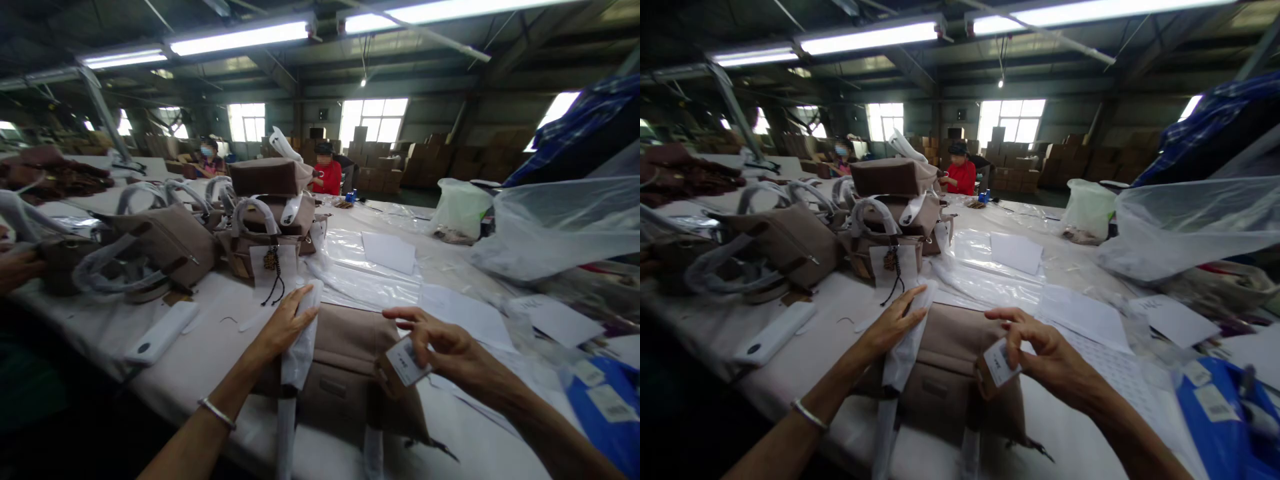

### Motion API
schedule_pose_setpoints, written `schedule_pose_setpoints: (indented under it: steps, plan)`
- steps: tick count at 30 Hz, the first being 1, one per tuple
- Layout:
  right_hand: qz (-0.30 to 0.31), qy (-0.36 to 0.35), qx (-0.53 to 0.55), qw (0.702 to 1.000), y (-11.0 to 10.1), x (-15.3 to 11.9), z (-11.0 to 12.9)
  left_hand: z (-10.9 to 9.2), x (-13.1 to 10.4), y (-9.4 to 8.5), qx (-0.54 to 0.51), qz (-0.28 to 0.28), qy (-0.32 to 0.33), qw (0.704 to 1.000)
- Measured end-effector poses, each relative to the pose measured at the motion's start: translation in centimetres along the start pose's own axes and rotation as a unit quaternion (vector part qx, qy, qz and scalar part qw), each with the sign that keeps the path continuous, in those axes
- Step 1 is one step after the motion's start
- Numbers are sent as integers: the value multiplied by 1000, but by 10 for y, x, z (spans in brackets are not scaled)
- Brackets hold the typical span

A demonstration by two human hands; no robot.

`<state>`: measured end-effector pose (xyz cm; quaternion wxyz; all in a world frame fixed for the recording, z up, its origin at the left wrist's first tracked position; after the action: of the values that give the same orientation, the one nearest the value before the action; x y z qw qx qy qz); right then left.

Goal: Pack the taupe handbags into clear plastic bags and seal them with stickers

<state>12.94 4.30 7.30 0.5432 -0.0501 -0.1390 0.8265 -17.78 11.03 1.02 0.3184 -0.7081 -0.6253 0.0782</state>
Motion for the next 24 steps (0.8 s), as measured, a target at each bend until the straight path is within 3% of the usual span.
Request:
schedule_pose_setpoints:
  steps: [2, 5, 8, 12, 17, 19, 24]
  plan:
    - [25, -18, -12, 999, 9, 29, -5, 0, 6, 1, 0, 22, 11, 1000]
    - [16, 0, -7, 1000, 16, 66, -35, 3, 18, 3, 22, 31, -25, 999]
    - [-13, 22, -17, 1000, 14, 80, -62, 11, 27, 10, 11, 38, -72, 997]
    - [41, 66, -33, 996, 0, 63, -58, 14, 28, 20, -23, 73, -52, 996]
    - [147, 106, -81, 980, -24, 24, -38, -6, 17, 39, -25, 80, -61, 995]
    - [135, 111, -104, 979, -25, 10, -43, -15, 13, 45, -19, 89, -55, 994]
    - [-1, 97, -173, 980, -8, -5, -68, -18, 25, 45, 9, 161, -30, 986]
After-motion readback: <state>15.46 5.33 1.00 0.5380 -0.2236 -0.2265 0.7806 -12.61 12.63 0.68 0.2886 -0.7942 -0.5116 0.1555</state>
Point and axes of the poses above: each hand's wrist, its own x-axis towards the middle knuckle, its own y-axis out of the palm, z = x × y, the point moved 1 cm from there along x, towards the middle knuckle
